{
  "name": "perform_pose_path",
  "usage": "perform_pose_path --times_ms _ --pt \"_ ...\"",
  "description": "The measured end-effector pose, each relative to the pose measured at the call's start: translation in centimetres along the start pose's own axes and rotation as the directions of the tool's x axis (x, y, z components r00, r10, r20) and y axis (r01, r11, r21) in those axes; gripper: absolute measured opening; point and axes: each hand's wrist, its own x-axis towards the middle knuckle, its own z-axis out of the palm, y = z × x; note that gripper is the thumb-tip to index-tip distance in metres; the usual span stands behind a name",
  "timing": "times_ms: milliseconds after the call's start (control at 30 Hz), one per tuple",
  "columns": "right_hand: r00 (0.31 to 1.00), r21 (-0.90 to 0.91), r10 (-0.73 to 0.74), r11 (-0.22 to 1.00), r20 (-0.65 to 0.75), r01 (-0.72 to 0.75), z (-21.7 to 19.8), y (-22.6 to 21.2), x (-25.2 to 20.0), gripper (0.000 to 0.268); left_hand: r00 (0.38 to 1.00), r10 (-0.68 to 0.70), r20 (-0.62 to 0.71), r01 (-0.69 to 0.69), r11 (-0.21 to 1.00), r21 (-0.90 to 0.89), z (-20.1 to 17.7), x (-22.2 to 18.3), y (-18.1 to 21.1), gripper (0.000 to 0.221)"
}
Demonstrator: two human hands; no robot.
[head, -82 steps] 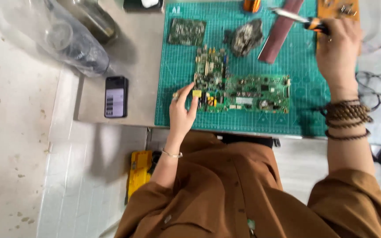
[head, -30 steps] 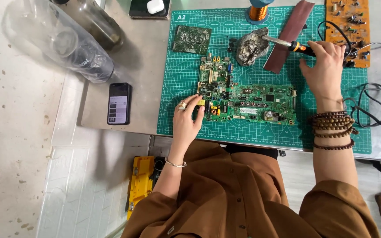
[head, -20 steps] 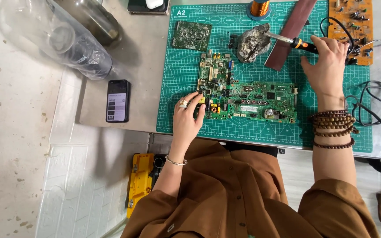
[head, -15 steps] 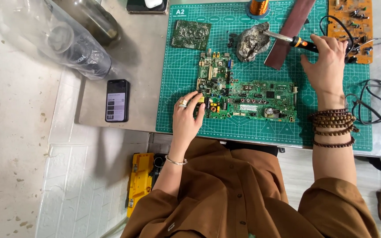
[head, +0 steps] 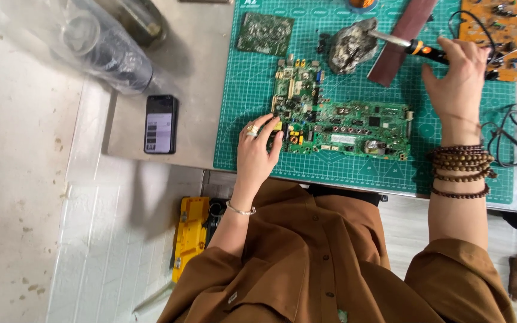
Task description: Soldering components on a green motherboard at a workbench and checking a smartphone for reference.
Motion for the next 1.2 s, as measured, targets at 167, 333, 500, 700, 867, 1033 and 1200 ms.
perform_pose_path --times_ms 167,333,500,700,867,1033,1200 --pt "0.994 -0.026 -0.105 0.994 -0.034 0.104 0.2 -0.1 0.1 0.051 1.0 -0.009 0.023 0.009 1.0 -0.004 -0.4 0.1 0.2 0.034" --pt "0.986 -0.141 -0.163 0.978 -0.037 0.157 0.2 -0.2 0.2 0.054 1.0 -0.005 0.026 0.005 1.0 0.006 -0.4 0.0 -0.1 0.034" --pt "0.989 -0.121 -0.15 0.982 -0.015 0.147 0.5 -0.4 0.0 0.057 0.999 0.018 0.041 -0.018 1.0 0.007 0.1 -0.4 -0.8 0.031" --pt "0.992 0.029 -0.127 0.992 0.022 0.127 -0.5 -2.2 0.3 0.046 0.997 0.004 -0.077 -0.022 0.971 -0.24 0.0 -0.7 -1.1 0.017" --pt "0.992 -0.126 -0.129 0.983 0.018 0.13 0.3 -1.0 -0.4 0.04 0.997 -0.044 -0.067 0.021 0.952 -0.306 -0.5 -0.3 -0.8 0.013" --pt "0.993 -0.117 -0.12 0.986 0.006 0.12 0.7 -0.1 -0.5 0.04 0.997 -0.083 -0.005 0.078 0.957 -0.281 -1.1 -0.1 -0.3 0.034" --pt "0.991 -0.161 -0.129 0.979 -0.031 0.122 0.9 1.1 -0.2 0.044 0.994 -0.104 0.024 0.107 0.97 -0.219 -1.1 0.4 -0.1 0.031"
